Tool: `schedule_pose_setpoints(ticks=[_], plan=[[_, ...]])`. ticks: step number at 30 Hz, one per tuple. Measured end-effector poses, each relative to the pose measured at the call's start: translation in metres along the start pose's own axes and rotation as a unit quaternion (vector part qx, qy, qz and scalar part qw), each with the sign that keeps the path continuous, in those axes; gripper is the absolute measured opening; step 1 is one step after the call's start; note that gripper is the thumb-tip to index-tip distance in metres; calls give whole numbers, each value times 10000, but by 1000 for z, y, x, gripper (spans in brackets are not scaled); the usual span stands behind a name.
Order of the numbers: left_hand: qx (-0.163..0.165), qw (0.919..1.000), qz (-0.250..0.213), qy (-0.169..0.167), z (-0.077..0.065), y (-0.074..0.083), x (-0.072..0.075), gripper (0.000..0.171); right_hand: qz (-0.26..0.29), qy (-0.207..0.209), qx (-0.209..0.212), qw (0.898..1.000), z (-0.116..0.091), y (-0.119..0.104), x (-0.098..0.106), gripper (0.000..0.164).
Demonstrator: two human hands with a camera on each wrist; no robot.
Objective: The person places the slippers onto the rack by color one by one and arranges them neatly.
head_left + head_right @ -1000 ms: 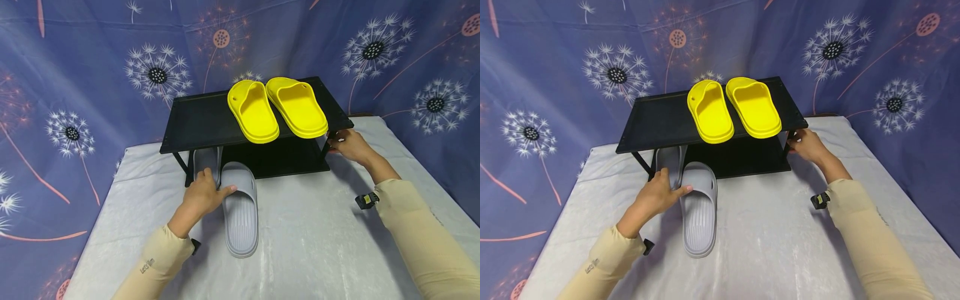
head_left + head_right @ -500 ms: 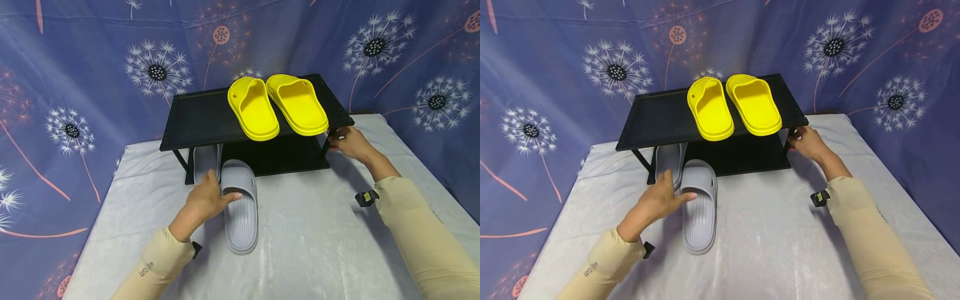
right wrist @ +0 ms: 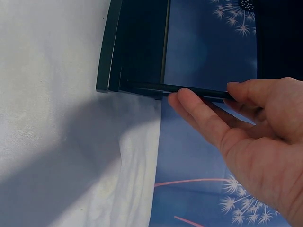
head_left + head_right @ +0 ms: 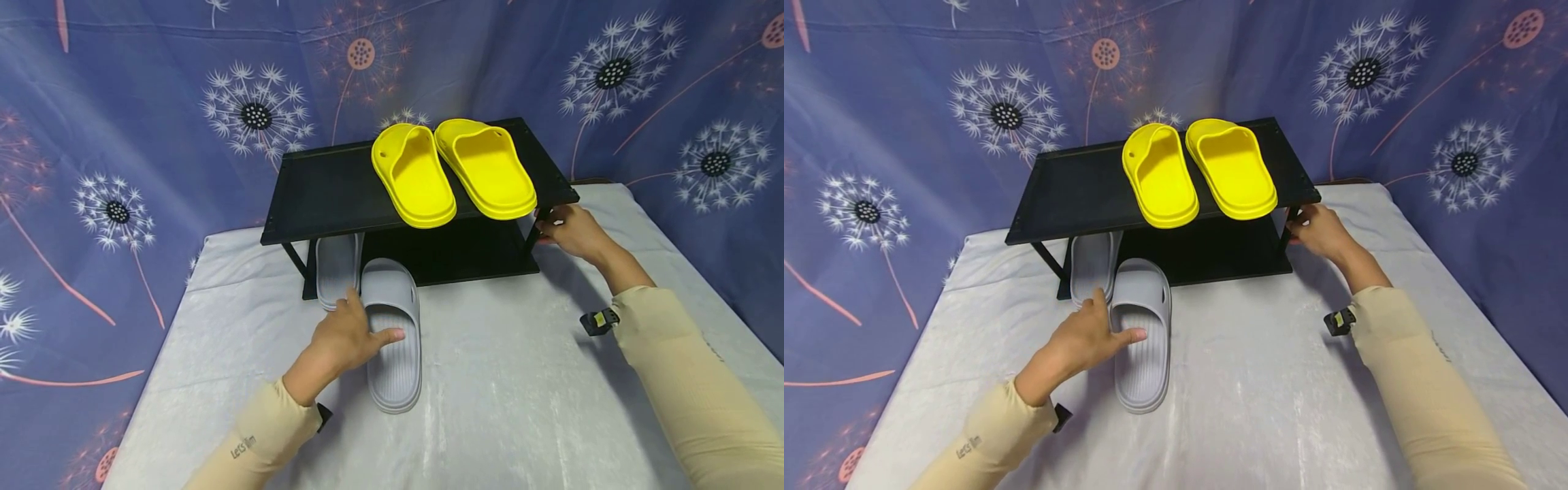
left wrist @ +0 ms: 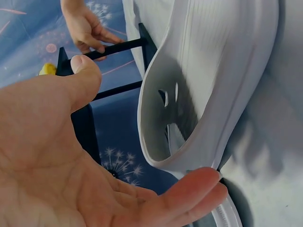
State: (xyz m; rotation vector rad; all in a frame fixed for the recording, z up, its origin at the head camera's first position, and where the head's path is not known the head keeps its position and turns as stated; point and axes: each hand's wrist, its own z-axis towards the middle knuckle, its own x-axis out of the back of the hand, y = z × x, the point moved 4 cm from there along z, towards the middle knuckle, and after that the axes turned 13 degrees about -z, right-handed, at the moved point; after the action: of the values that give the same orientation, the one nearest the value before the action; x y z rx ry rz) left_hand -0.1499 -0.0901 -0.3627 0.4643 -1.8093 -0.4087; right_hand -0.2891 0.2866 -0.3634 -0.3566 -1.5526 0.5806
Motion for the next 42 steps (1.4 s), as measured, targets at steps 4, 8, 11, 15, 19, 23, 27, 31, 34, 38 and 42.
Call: schedule_pose_setpoints(ticks=[4,8,11,15,19,23,27,31,34,38,42], plan=[[4,10000,26,69,-2,-1,-5,111,-33,-14,-13,10000,0,1,-1,23],[27,9999,18,107,-4,-3,-11,110,-9,-49,-30,10000,0,1,-1,25],[59,9999,61,82,-6,-4,-15,114,-11,-63,-32,10000,-1,1,-2,26],[19,9998,180,96,-10,-4,-19,119,-56,-56,-40,10000,-1,1,-2,26],[-102,9993,283,232,-14,-2,-23,122,-46,-47,-41,10000,-1,0,-2,25],[-244,9983,370,390,-19,1,-25,124,-43,-16,-19,10000,-1,0,-2,24],[-310,9978,449,380,-23,4,-28,124,8,-14,-23,10000,-1,1,-2,25],[-352,9977,466,356,-26,5,-31,125,77,-12,-25,10000,-1,1,-2,25],[-405,9970,510,420,-27,6,-33,122,90,-15,-33,10000,0,1,-2,24],[-399,9961,607,493,-26,5,-36,121,67,-11,-28,10000,0,1,-1,24],[-344,9959,677,502,-25,5,-38,123,32,18,3,10000,0,1,-1,23]])
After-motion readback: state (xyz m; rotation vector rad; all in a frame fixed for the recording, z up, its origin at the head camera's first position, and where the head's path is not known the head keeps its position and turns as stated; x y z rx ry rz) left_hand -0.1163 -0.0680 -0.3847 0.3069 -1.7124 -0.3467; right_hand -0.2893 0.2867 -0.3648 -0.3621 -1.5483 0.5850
